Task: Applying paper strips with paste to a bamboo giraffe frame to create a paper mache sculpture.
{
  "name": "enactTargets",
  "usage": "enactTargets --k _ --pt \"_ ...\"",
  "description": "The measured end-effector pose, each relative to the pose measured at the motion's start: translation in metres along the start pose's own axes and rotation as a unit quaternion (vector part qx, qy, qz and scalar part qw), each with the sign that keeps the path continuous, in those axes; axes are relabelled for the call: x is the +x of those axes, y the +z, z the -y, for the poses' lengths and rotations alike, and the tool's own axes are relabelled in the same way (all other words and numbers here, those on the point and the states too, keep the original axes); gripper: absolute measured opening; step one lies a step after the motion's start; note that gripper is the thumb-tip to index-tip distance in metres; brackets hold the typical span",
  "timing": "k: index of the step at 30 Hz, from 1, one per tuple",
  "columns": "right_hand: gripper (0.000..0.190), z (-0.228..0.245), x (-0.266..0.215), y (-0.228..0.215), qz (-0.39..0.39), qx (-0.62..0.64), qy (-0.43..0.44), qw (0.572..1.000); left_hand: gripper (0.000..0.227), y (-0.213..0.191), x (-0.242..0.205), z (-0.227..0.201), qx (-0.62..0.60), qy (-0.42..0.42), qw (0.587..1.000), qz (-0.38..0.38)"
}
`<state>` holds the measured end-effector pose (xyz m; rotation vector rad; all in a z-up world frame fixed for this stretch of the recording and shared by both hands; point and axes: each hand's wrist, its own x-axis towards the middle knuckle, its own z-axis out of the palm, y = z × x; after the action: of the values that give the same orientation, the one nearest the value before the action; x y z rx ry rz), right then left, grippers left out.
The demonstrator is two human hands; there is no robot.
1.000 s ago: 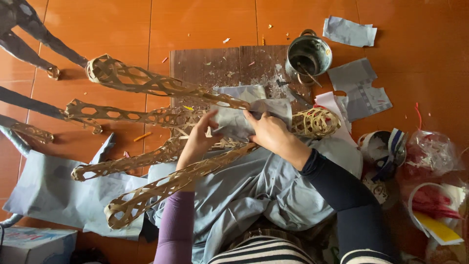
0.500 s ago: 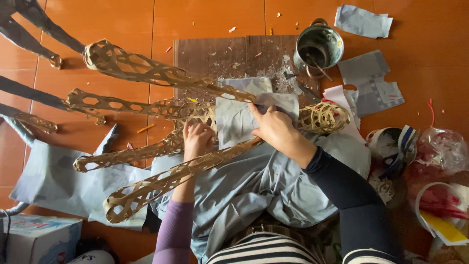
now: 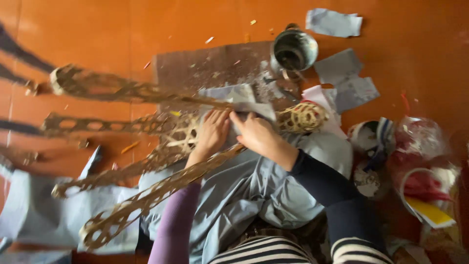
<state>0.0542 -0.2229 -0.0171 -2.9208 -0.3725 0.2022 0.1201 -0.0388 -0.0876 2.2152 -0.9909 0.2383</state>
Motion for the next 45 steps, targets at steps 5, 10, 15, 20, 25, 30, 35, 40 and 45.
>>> enactTargets --k 5,10,15,20,25,30,35,40,45 --pt "0.085 -0.004 0.001 0.025 -0.05 -0.022 -0.014 0.998 0.031 0.0 0.008 0.032 -0.021 -0.004 0.997 0.071" --pt "0.083 0.002 0.0 0.011 -0.062 -0.033 -0.019 0.997 0.038 -0.009 0.027 0.055 -0.04 -0.065 0.982 0.173" --pt "0.082 -0.005 0.007 0.009 -0.089 -0.003 -0.05 0.995 0.047 0.005 0.035 0.101 -0.026 -0.069 0.975 0.208" --pt "0.084 -0.026 0.037 0.03 -0.089 0.056 -0.053 0.993 0.047 0.012 0.042 0.135 -0.032 -0.092 0.971 0.217" --pt "0.086 -0.043 0.058 0.018 0.006 0.131 -0.028 0.991 0.048 -0.001 0.039 0.143 0.027 -0.104 0.967 0.232" --pt "0.083 -0.054 0.073 0.015 0.021 0.187 -0.027 0.982 0.04 -0.037 0.036 0.074 -0.009 -0.183 0.972 0.145" --pt "0.08 -0.061 0.091 0.01 0.038 0.198 -0.03 0.979 0.049 -0.052 -0.005 -0.006 -0.098 -0.028 0.992 0.076" --pt "0.08 -0.063 0.093 0.01 0.059 0.213 -0.022 0.975 0.063 -0.036 -0.02 -0.037 -0.026 0.009 0.998 0.052" --pt "0.079 -0.068 0.091 0.016 0.013 0.233 -0.05 0.971 0.038 -0.013 -0.031 -0.03 0.029 0.002 0.999 -0.029"
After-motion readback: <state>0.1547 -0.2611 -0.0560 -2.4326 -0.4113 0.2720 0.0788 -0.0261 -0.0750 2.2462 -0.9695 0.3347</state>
